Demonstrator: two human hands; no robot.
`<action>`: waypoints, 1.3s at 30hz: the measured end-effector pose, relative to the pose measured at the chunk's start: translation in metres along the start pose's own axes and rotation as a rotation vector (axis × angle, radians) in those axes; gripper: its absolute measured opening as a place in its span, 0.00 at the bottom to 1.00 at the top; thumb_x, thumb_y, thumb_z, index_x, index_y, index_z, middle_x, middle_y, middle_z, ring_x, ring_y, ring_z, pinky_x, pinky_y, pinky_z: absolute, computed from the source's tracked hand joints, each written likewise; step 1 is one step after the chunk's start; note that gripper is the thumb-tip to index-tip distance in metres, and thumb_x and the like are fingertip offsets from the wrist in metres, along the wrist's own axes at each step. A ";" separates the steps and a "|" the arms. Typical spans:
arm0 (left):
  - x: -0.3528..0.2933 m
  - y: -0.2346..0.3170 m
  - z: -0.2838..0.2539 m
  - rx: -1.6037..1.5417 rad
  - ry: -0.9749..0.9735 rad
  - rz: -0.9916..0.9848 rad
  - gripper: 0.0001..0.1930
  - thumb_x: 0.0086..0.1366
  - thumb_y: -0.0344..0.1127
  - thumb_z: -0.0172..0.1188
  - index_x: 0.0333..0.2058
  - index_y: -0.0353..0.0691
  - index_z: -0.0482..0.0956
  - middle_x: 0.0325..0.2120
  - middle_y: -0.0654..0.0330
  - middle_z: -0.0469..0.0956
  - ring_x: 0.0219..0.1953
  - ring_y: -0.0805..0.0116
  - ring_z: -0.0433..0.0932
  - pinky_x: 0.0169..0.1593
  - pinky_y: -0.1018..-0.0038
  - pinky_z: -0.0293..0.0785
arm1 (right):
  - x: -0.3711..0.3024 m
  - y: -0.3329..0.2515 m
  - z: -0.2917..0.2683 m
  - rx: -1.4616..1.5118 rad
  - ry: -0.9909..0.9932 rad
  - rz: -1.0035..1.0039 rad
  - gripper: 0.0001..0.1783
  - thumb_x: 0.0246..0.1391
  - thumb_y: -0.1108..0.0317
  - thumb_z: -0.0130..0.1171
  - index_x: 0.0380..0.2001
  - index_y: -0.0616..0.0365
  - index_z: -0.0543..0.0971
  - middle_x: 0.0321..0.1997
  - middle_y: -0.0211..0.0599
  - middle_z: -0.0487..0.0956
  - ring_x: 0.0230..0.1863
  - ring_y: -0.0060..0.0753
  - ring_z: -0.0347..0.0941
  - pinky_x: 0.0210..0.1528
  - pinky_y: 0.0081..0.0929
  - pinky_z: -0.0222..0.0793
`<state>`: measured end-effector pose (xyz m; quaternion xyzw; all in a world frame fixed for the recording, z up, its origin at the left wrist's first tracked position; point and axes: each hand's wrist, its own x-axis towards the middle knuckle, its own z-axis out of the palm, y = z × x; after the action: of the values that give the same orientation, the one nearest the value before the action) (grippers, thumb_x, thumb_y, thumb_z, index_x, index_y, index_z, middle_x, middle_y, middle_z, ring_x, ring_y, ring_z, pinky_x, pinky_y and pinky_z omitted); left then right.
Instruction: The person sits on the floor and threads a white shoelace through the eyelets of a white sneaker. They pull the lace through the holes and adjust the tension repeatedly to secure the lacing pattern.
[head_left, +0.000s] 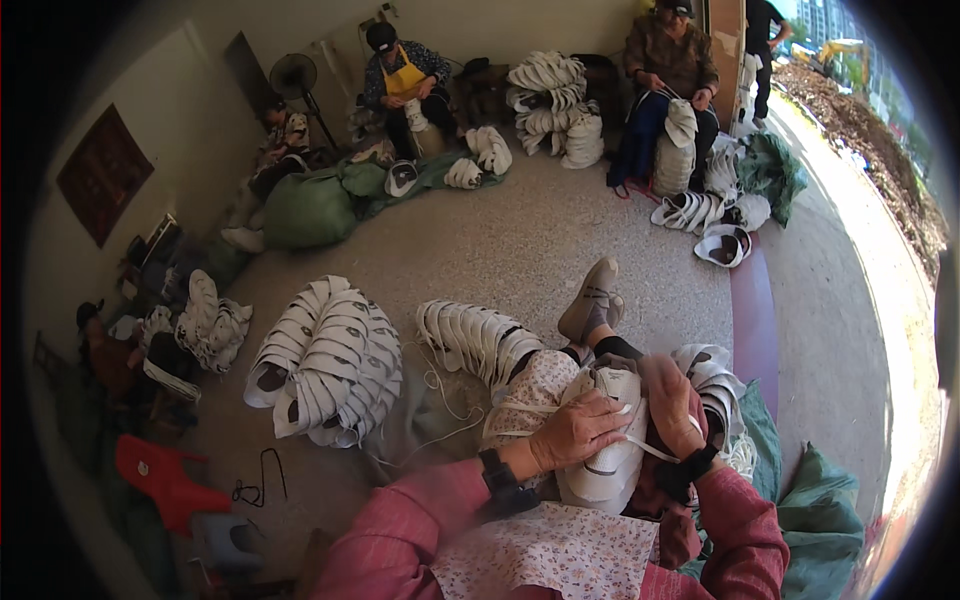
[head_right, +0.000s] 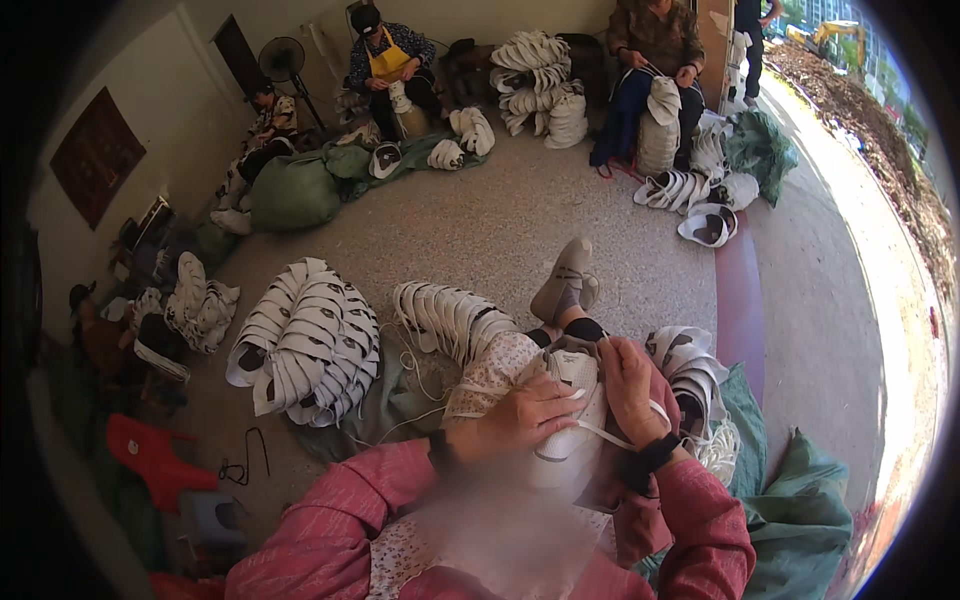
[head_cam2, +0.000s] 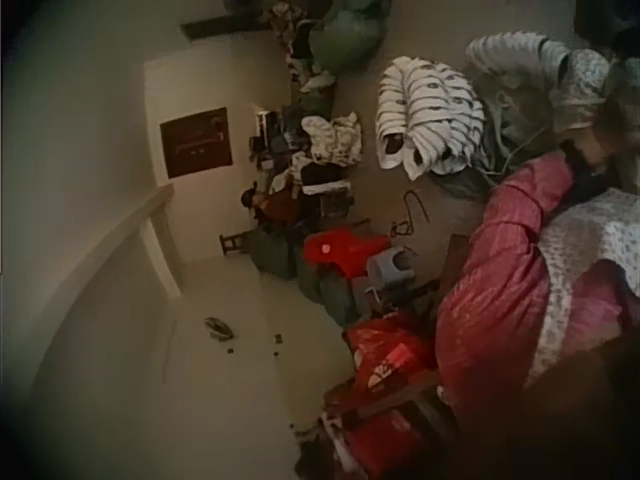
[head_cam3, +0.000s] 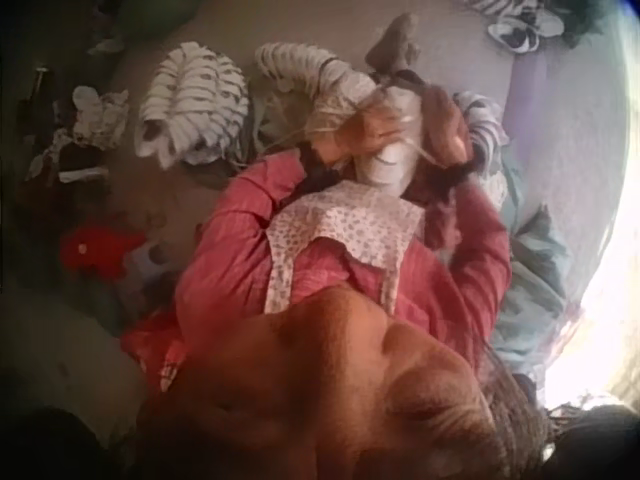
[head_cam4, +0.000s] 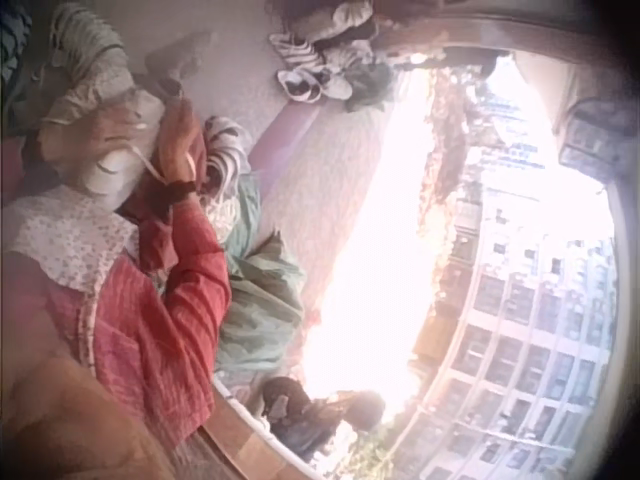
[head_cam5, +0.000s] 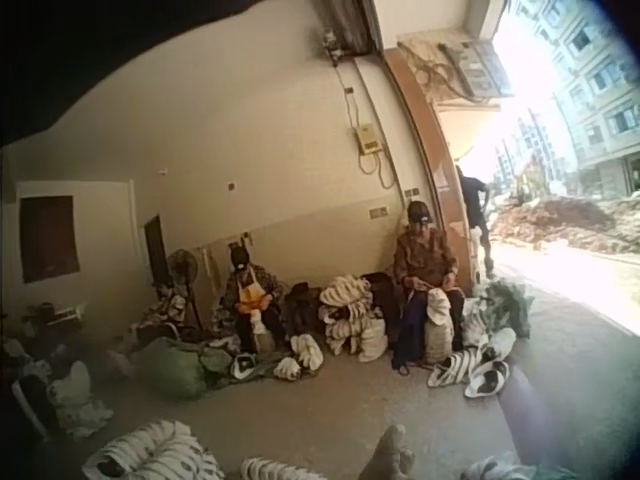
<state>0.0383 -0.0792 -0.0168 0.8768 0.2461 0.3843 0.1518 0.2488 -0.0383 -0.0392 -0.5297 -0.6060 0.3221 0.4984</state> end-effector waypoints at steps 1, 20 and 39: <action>-0.002 0.001 0.000 0.004 -0.003 -0.003 0.20 0.59 0.33 0.70 0.50 0.38 0.82 0.44 0.56 0.79 0.46 0.56 0.76 0.52 0.64 0.74 | -0.001 0.000 -0.001 0.010 0.003 0.015 0.08 0.68 0.67 0.57 0.39 0.61 0.79 0.28 0.33 0.77 0.28 0.21 0.69 0.32 0.24 0.68; 0.001 0.012 0.024 0.056 0.011 -0.005 0.14 0.58 0.44 0.68 0.35 0.40 0.79 0.34 0.56 0.74 0.43 0.55 0.76 0.55 0.62 0.71 | 0.003 0.019 0.012 -0.109 0.065 0.025 0.11 0.68 0.62 0.55 0.36 0.59 0.76 0.30 0.48 0.78 0.31 0.45 0.73 0.39 0.36 0.71; 0.014 0.019 -0.007 -0.535 0.061 -0.494 0.15 0.67 0.34 0.65 0.50 0.37 0.80 0.42 0.63 0.77 0.42 0.68 0.76 0.48 0.74 0.73 | -0.002 0.012 0.024 -0.200 0.127 -0.016 0.14 0.69 0.57 0.53 0.39 0.58 0.78 0.31 0.53 0.81 0.34 0.54 0.80 0.37 0.43 0.72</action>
<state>0.0473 -0.0871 0.0047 0.7083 0.3455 0.4130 0.4565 0.2302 -0.0344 -0.0579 -0.5912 -0.6065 0.2220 0.4832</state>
